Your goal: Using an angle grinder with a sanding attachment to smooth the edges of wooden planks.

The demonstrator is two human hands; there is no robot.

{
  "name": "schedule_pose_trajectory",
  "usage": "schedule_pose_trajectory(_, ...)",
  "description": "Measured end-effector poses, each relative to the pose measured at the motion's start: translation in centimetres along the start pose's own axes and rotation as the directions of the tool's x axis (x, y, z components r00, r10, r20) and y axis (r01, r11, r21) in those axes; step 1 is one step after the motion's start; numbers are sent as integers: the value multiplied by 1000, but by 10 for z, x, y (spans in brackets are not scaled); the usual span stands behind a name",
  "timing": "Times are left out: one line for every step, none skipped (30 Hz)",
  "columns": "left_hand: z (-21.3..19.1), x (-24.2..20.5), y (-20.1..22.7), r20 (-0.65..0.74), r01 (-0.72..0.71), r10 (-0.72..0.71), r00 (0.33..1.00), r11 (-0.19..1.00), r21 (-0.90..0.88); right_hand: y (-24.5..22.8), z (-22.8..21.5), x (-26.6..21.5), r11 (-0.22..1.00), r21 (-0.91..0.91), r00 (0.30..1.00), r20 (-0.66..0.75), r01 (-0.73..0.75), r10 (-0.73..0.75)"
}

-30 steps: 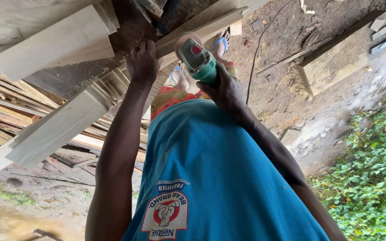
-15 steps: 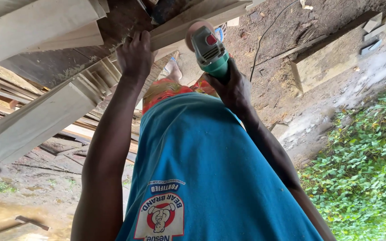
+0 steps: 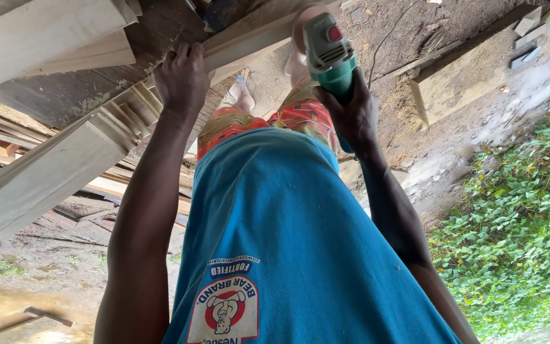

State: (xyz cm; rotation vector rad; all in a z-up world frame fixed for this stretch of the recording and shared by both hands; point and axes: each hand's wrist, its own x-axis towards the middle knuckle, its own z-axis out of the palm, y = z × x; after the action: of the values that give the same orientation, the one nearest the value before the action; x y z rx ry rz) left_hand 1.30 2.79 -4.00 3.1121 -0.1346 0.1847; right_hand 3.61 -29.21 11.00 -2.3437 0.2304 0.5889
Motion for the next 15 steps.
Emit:
schedule_pose_trajectory(0, 0, 0, 2, -2, 2, 1000, 1000, 8, 2, -2, 2, 1000, 12, 1000, -19, 7, -7)
schedule_pose_trajectory(-1, 1, 0, 1, -3, 3, 1000, 1000, 7, 5, -5, 4, 1000, 12, 1000, -20, 6, -6)
schedule_pose_trajectory(-2, 1, 0, -9, -6, 6, 1000, 1000, 7, 8, -9, 6, 1000, 24, 1000, -22, 9, -9)
schedule_pose_trajectory(-4, 1, 0, -17, -8, 9, 1000, 1000, 7, 11, -12, 7, 999, 35, 1000, -22, 11, -10)
schedule_pose_trajectory(-2, 1, 0, -16, -9, 9, 1000, 1000, 7, 16, -14, 10, 999, 35, 1000, -22, 10, -9)
schedule_pose_trajectory(0, 1, 0, 9, -3, 3, 1000, 1000, 7, 22, -15, 12, 997, 67, 998, -33, 50, -47)
schedule_pose_trajectory(1, 0, -1, 34, 2, -2, 999, 1000, 8, 27, -16, 14, 991, 98, 995, -44, 89, -85)
schedule_pose_trajectory(2, 0, 0, 33, 2, -2, 999, 1000, 8, 26, -20, 16, 991, 97, 995, -45, 90, -85)
schedule_pose_trajectory(2, 0, 0, 50, 6, -6, 999, 1000, 4, 25, -23, 17, 991, 109, 996, -48, 76, -71)
schedule_pose_trajectory(2, 0, 0, 67, 10, -10, 998, 1000, 0, 24, -27, 19, 991, 121, 997, -51, 63, -57)
schedule_pose_trajectory(0, -1, 0, 67, 11, -11, 998, 1000, 0, 27, -30, 20, 991, 121, 997, -51, 63, -57)
schedule_pose_trajectory(-1, 0, 0, 93, 13, -13, 996, 1000, 1, 29, -33, 22, 981, 190, 996, -82, 33, -18)
schedule_pose_trajectory(-3, 0, 0, 120, 16, -16, 993, 1000, 3, 31, -35, 24, 966, 258, 994, -109, 6, 23)
schedule_pose_trajectory(0, -1, 0, 117, 18, -18, 993, 1000, 4, 31, -38, 25, 966, 257, 994, -109, 9, 20)
schedule_pose_trajectory(2, -2, 0, 116, 21, -20, 993, 1000, -8, 32, -40, 25, 954, 301, 991, -130, 3, 38)
